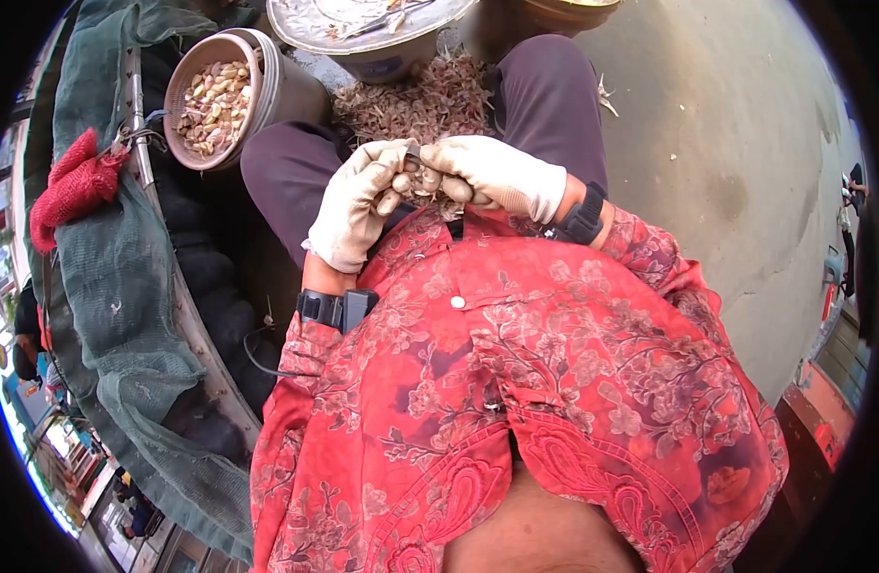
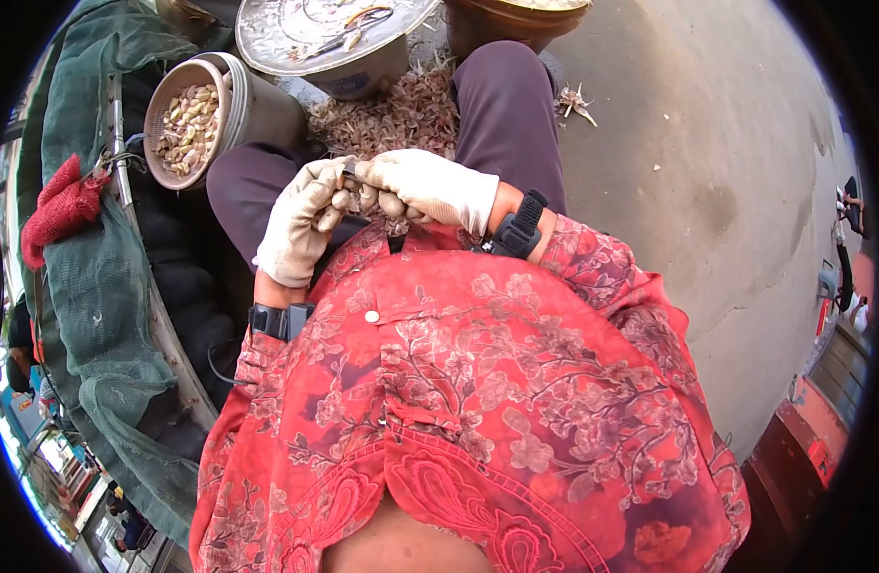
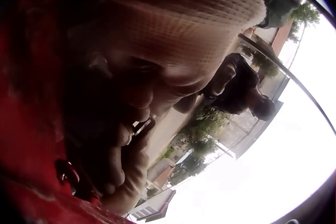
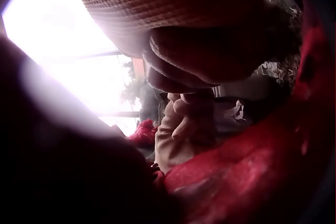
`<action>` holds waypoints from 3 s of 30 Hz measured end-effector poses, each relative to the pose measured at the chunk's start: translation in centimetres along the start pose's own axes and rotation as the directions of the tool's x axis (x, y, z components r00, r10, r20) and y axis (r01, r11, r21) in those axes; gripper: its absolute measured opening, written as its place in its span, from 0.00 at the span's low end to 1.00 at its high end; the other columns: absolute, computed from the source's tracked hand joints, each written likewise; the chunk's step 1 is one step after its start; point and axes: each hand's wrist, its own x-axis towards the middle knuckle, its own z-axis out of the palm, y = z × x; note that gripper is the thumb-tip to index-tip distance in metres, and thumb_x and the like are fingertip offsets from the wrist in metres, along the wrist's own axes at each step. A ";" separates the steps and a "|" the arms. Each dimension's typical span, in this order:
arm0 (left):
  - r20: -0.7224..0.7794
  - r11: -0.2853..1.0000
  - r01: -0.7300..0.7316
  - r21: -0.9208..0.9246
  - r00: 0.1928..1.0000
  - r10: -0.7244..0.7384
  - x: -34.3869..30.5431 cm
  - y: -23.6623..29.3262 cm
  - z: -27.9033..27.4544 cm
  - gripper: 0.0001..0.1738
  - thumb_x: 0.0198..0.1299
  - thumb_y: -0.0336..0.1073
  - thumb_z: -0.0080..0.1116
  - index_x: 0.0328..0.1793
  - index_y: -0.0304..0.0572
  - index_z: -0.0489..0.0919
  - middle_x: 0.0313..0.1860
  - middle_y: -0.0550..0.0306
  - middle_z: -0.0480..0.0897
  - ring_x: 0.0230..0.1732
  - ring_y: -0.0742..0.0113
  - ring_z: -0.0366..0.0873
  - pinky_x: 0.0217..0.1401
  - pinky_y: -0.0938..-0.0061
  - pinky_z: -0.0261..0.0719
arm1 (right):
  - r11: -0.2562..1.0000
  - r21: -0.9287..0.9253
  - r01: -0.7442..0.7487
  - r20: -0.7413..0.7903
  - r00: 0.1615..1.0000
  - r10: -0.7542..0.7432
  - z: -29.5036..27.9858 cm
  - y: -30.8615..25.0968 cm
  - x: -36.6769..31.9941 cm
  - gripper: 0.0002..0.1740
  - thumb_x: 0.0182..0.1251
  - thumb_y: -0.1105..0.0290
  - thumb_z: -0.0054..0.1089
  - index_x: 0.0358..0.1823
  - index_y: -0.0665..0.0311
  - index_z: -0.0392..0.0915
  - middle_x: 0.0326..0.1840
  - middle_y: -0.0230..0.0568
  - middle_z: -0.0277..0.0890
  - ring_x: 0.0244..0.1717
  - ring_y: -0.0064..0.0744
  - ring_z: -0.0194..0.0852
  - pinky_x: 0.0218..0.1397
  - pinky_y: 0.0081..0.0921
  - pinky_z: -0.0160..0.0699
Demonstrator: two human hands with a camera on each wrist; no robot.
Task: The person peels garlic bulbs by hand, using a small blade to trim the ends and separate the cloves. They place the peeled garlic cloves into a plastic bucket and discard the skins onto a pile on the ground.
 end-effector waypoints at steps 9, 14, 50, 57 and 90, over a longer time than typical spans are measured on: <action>-0.062 0.987 0.043 0.153 0.998 -0.034 0.0 1.2 -0.4 0.15 0.63 0.29 0.61 0.55 0.31 0.77 0.40 0.58 0.81 0.34 0.76 0.74 0.30 0.87 0.67 | 0.978 -0.202 -0.057 -0.057 0.997 0.047 0.3 -0.9 -0.4 0.23 0.74 0.49 0.45 0.34 0.61 0.77 0.18 0.23 0.66 0.17 0.15 0.56 0.19 0.18 0.55; -0.016 0.977 0.050 0.210 0.999 -0.047 -0.4 2.1 -0.5 0.15 0.62 0.28 0.61 0.54 0.31 0.79 0.39 0.58 0.82 0.34 0.76 0.74 0.30 0.87 0.67 | 0.968 -0.240 -0.066 -0.029 0.998 0.061 0.4 -1.3 -0.5 0.23 0.73 0.49 0.46 0.34 0.62 0.77 0.18 0.26 0.67 0.18 0.16 0.57 0.20 0.19 0.56; -0.040 0.990 0.138 0.003 0.990 -0.138 -0.3 -0.4 -0.7 0.22 0.70 0.40 0.51 0.63 0.32 0.72 0.43 0.63 0.77 0.35 0.79 0.68 0.29 0.88 0.62 | 0.989 -0.145 -0.029 -0.050 0.999 0.022 0.9 -0.1 0.2 0.13 0.75 0.60 0.48 0.38 0.62 0.73 0.19 0.23 0.63 0.21 0.14 0.56 0.26 0.17 0.57; -0.010 0.992 0.127 -0.001 0.992 -0.127 0.6 -0.8 -1.6 0.21 0.70 0.41 0.50 0.60 0.30 0.74 0.42 0.62 0.78 0.34 0.79 0.69 0.29 0.87 0.61 | 1.000 -0.007 0.022 0.029 0.999 -0.021 0.4 2.2 1.6 0.12 0.74 0.63 0.50 0.43 0.64 0.75 0.26 0.25 0.67 0.22 0.14 0.58 0.25 0.15 0.59; 0.014 0.976 0.142 0.167 0.989 -0.147 0.0 0.5 -1.1 0.21 0.73 0.46 0.47 0.52 0.33 0.77 0.29 0.66 0.74 0.22 0.84 0.60 0.23 0.90 0.56 | 0.980 -0.195 -0.028 0.058 0.998 0.040 1.4 0.3 0.7 0.11 0.72 0.63 0.50 0.38 0.64 0.75 0.22 0.26 0.65 0.24 0.16 0.61 0.29 0.17 0.63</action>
